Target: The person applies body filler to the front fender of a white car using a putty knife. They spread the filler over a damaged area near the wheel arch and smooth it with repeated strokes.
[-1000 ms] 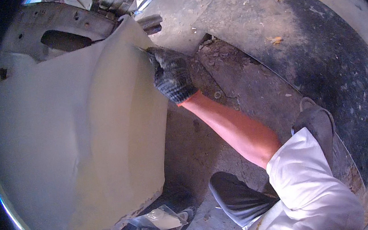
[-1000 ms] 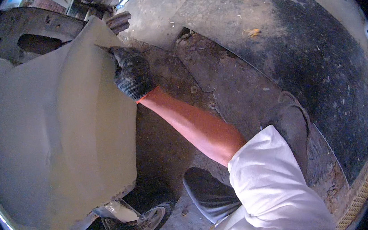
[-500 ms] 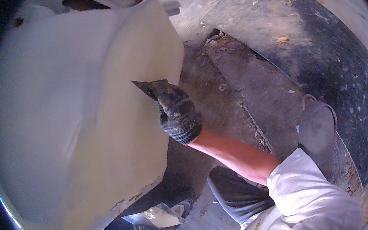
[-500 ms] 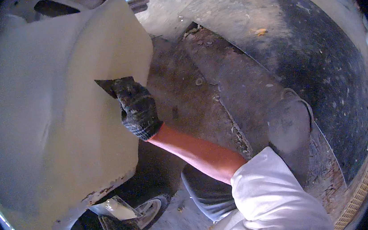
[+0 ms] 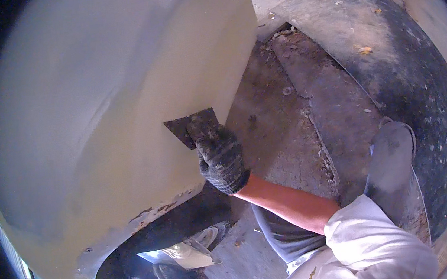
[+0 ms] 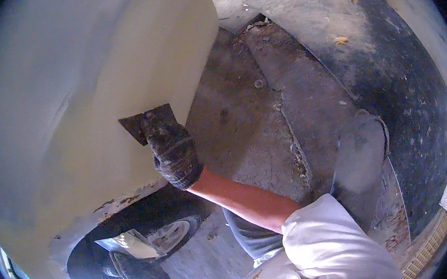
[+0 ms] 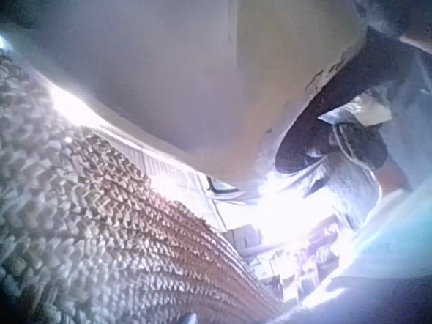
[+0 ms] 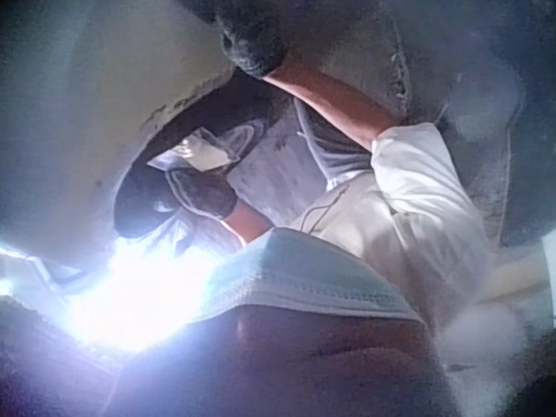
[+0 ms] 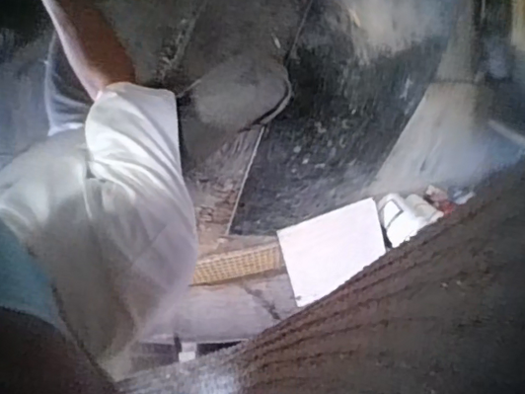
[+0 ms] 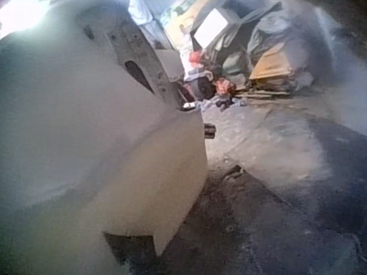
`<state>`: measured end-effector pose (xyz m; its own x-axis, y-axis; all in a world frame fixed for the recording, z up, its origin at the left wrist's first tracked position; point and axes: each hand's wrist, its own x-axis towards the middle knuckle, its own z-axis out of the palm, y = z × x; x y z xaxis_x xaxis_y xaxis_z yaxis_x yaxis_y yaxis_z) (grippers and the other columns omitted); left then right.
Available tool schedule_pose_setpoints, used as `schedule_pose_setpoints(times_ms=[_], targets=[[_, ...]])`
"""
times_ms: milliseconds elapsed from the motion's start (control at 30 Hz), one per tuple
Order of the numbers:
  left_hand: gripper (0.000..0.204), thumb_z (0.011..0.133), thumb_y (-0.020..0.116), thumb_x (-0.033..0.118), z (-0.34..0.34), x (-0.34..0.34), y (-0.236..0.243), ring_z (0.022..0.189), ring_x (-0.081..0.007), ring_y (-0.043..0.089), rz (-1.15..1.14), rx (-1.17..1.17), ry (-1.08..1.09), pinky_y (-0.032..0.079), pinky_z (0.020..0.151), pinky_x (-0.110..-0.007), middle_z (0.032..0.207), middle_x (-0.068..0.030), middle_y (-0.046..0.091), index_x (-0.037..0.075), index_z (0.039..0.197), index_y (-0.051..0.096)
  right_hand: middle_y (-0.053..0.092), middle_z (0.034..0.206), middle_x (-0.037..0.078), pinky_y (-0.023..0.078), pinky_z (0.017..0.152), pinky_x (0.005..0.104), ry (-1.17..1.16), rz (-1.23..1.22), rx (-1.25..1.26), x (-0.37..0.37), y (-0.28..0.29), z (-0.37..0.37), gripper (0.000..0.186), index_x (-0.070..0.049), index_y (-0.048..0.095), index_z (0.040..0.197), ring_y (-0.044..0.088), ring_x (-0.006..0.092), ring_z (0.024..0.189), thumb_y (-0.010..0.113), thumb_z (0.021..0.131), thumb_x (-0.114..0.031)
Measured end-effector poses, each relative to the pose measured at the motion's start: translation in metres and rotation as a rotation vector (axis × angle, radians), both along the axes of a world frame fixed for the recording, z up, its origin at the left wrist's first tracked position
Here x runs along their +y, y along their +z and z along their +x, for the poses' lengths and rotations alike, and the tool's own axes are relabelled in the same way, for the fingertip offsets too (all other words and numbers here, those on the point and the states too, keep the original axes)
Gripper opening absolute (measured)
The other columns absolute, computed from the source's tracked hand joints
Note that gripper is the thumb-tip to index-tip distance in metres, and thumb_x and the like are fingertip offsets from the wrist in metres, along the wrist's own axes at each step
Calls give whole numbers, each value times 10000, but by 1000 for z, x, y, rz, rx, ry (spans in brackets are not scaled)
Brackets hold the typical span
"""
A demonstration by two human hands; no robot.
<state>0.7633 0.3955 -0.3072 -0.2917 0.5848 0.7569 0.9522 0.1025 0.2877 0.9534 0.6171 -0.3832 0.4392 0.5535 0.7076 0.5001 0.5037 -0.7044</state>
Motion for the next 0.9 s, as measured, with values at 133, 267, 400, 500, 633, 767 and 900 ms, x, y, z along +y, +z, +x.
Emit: schedule_pose_setpoints(times_ms=[133,267,400,500,633,767,900], targets=[[452,926,566,194,4,-5,3,1238,-310,513,-113,557,0,424,1053,-389,1352,-201,512,-72,1286,500,505,1358,172,488,861,490,116,-100,-88,-16,-3,-21,645,-40,454,1367,566,384,1089,606,740,-38],[536,910,607,324,11,-7,5,1208,-363,537,-46,456,68,418,1045,-420,1285,-238,559,-83,1250,532,575,1255,185,484,878,477,161,-50,-37,-29,-5,-42,606,-54,520,1321,585,379,1030,617,724,-11],[529,909,615,314,10,-13,13,1170,-385,563,-123,781,131,444,1018,-418,1249,-257,576,-89,1243,537,578,1268,175,493,872,462,202,-60,-58,-41,-8,-58,585,-37,521,1314,594,365,1042,611,736,-15],[480,898,630,254,3,-16,8,1167,-376,569,-100,713,150,455,1007,-419,1235,-262,581,-94,1220,550,583,1266,172,498,856,456,212,-70,-80,-49,-12,-68,581,-41,520,1317,599,362,1040,606,743,-18],[483,835,699,139,-8,-19,1,1196,-343,546,4,555,12,453,1008,-419,1277,-245,556,-90,1229,540,584,1272,169,498,835,449,192,-38,-106,-58,-14,-77,565,-51,527,1314,603,354,1045,598,754,-26],[479,857,689,187,-12,-19,-7,1174,-360,555,31,460,-57,483,968,-436,1263,-236,560,-48,1244,533,596,1253,159,497,829,449,245,-55,-199,-63,-17,-72,551,-61,535,1304,614,346,1027,592,757,-30],[381,936,584,198,-1,-11,-27,1100,-227,569,302,-1023,-296,488,910,-349,1204,-139,589,-28,1241,546,615,1213,158,492,851,436,546,-86,-153,-68,-21,-36,462,-61,567,1256,611,337,1051,598,797,-16]])
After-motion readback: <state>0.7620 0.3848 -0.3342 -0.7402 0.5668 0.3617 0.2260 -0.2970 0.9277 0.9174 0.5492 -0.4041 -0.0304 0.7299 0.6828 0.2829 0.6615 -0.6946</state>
